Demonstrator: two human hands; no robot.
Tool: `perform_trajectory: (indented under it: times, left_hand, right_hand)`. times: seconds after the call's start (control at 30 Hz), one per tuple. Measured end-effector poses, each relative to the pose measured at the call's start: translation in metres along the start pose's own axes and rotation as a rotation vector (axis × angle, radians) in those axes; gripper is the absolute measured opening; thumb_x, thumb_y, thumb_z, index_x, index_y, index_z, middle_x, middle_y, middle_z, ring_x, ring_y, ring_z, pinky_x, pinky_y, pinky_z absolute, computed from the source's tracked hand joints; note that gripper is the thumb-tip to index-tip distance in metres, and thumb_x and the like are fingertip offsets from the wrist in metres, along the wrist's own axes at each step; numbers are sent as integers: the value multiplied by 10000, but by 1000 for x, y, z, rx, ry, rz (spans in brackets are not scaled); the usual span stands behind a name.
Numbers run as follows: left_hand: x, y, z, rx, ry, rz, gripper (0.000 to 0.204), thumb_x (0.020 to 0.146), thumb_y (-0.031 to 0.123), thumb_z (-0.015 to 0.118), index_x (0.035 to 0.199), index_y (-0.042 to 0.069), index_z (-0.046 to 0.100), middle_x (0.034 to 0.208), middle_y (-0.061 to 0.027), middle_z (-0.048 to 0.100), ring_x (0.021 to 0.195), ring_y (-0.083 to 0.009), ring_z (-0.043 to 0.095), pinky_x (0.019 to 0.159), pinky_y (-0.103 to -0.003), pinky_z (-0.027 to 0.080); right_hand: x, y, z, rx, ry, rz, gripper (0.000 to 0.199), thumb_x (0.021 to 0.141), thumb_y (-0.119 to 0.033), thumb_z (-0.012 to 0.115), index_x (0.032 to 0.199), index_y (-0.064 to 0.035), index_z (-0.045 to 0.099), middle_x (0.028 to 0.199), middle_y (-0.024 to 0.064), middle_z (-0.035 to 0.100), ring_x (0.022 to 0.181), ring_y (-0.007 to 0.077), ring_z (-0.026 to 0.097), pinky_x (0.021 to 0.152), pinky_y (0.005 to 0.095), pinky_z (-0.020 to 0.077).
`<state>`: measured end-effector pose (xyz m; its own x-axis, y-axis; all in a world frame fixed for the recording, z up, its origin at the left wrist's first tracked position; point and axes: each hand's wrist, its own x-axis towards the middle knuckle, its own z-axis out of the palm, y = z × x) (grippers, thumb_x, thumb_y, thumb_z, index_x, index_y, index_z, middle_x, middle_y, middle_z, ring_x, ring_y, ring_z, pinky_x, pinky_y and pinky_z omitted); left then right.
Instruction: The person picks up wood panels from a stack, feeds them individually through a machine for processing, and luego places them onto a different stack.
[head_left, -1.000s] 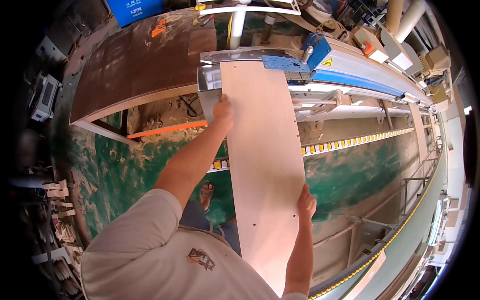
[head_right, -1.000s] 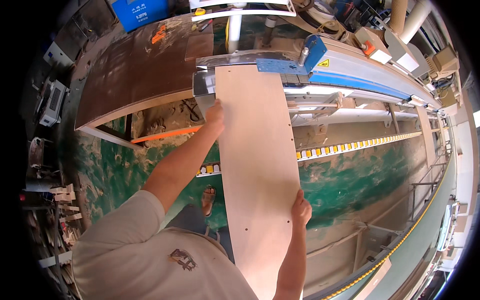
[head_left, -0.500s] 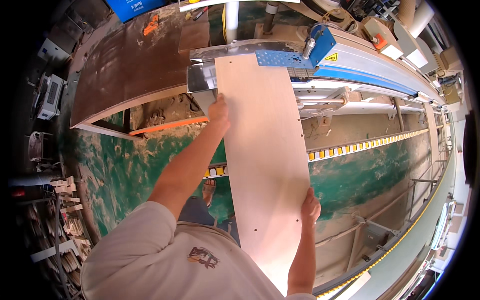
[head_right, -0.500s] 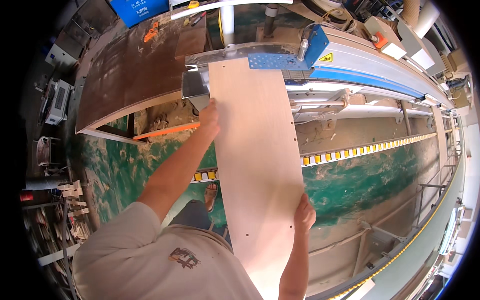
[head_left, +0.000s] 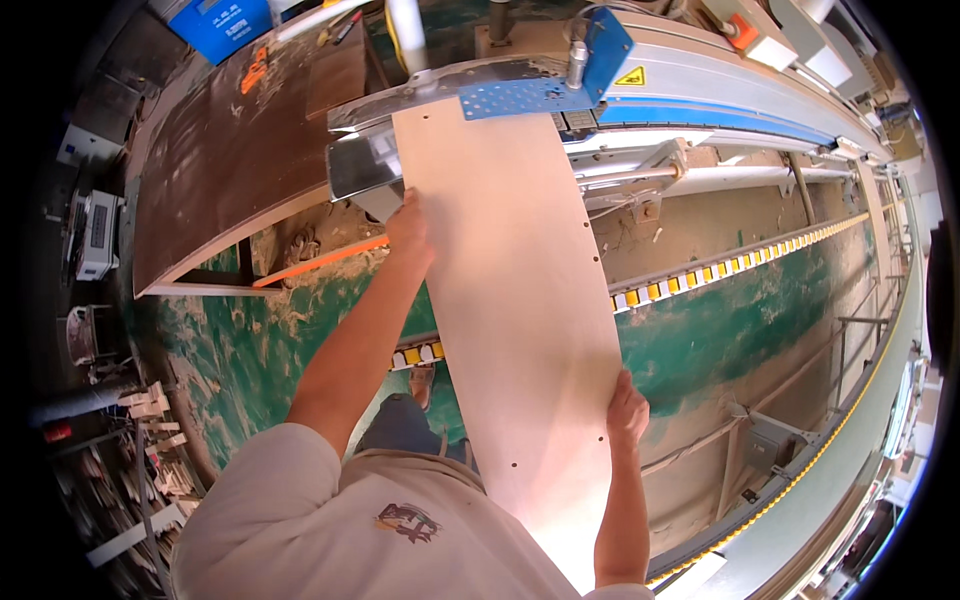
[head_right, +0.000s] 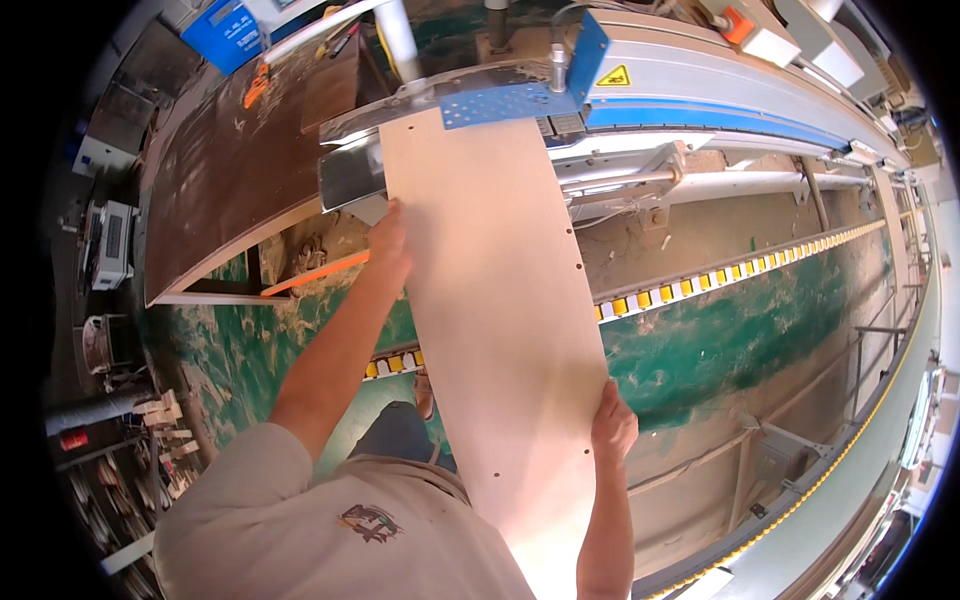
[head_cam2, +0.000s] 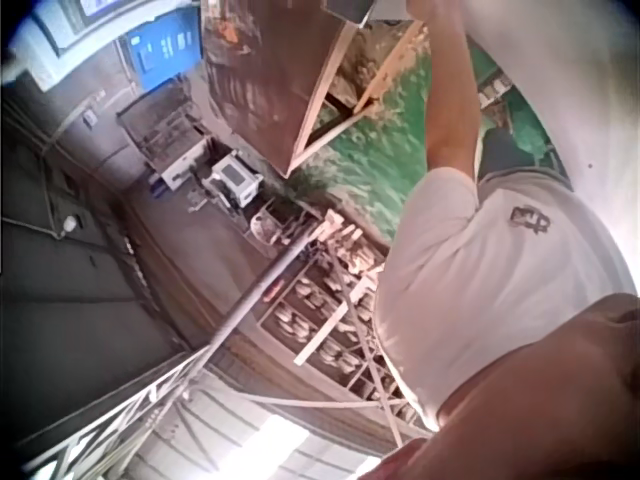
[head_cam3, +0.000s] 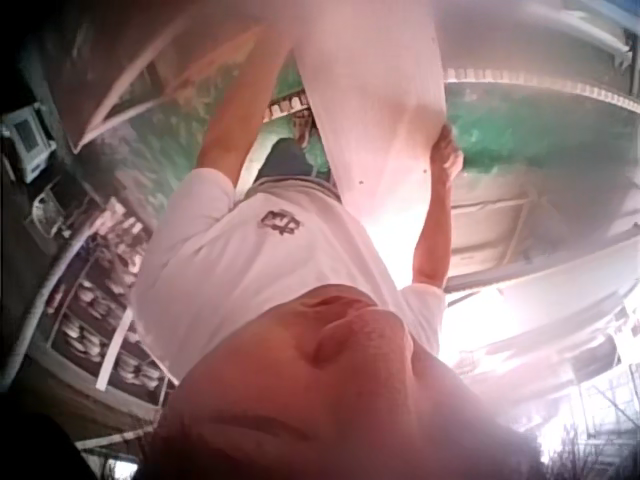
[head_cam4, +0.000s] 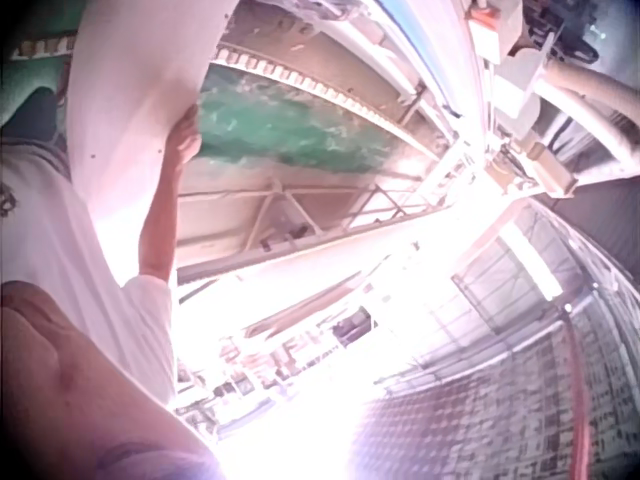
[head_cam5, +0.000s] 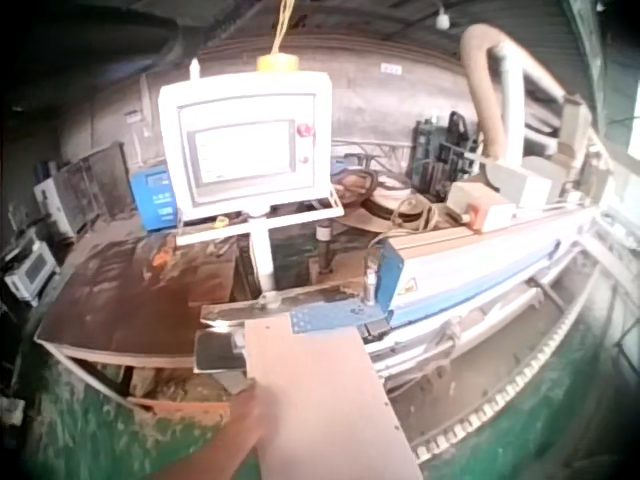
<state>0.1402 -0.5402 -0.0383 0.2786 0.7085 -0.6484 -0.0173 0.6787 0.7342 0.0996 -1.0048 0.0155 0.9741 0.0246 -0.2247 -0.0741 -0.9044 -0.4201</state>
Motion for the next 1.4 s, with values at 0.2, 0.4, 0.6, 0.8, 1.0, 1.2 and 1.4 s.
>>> perform_trajectory:
  times: [0.2,0.4,0.6,0.8,1.0,1.2,1.4]
  left_hand:
    - [-25,-8,36,-53,-80,12,385,1037,345,564,1135,-23,616,1005,-69,668,839,-183,663,728,-343,563]
    - [-25,-30,74,-28,-100,-2,404,1044,358,542,1174,-19,606,1083,-90,676,917,-217,681,781,-368,576]
    - [-50,-54,124,10,-120,-16,430,1044,361,535,1227,-24,590,1114,-105,669,942,-232,681,802,-390,577]
    - [-66,-72,188,137,-7,-12,517,1018,427,552,1246,-35,593,1171,-110,663,1002,-231,656,831,-389,547]
    - [-72,-109,253,232,93,76,504,1007,426,542,1185,-36,638,1131,-130,684,917,-256,645,749,-416,517]
    - [-84,-126,295,158,54,-59,441,1016,399,525,1197,18,652,1108,-109,692,864,-252,650,698,-398,515]
    - [-49,-164,350,-200,-369,-207,481,1076,407,335,1339,129,627,1471,-11,539,1385,-226,444,1141,-393,345]
  right_hand:
    - [30,32,-12,-87,-37,35,696,1037,-559,335,858,-27,748,795,271,664,788,493,647,695,551,509]
    - [67,56,-33,-54,16,-9,676,1037,-545,352,846,-27,743,786,264,664,780,490,648,684,550,510]
    - [116,97,-53,-93,25,-66,671,1040,-542,348,838,-36,739,801,264,670,779,496,645,685,548,514]
    - [166,123,-77,-70,-49,46,722,1030,-592,325,877,-25,745,857,267,679,851,496,644,738,541,511]
    - [205,156,-114,-94,60,-8,573,1019,-527,424,983,-43,728,943,230,700,914,438,654,803,507,505]
    - [136,184,-156,-46,599,-77,244,973,-211,633,1104,-7,656,1014,152,684,960,364,612,847,482,475]
    - [-117,247,-156,-11,739,563,318,997,-229,605,1179,30,645,1107,198,681,1074,357,625,947,464,480]
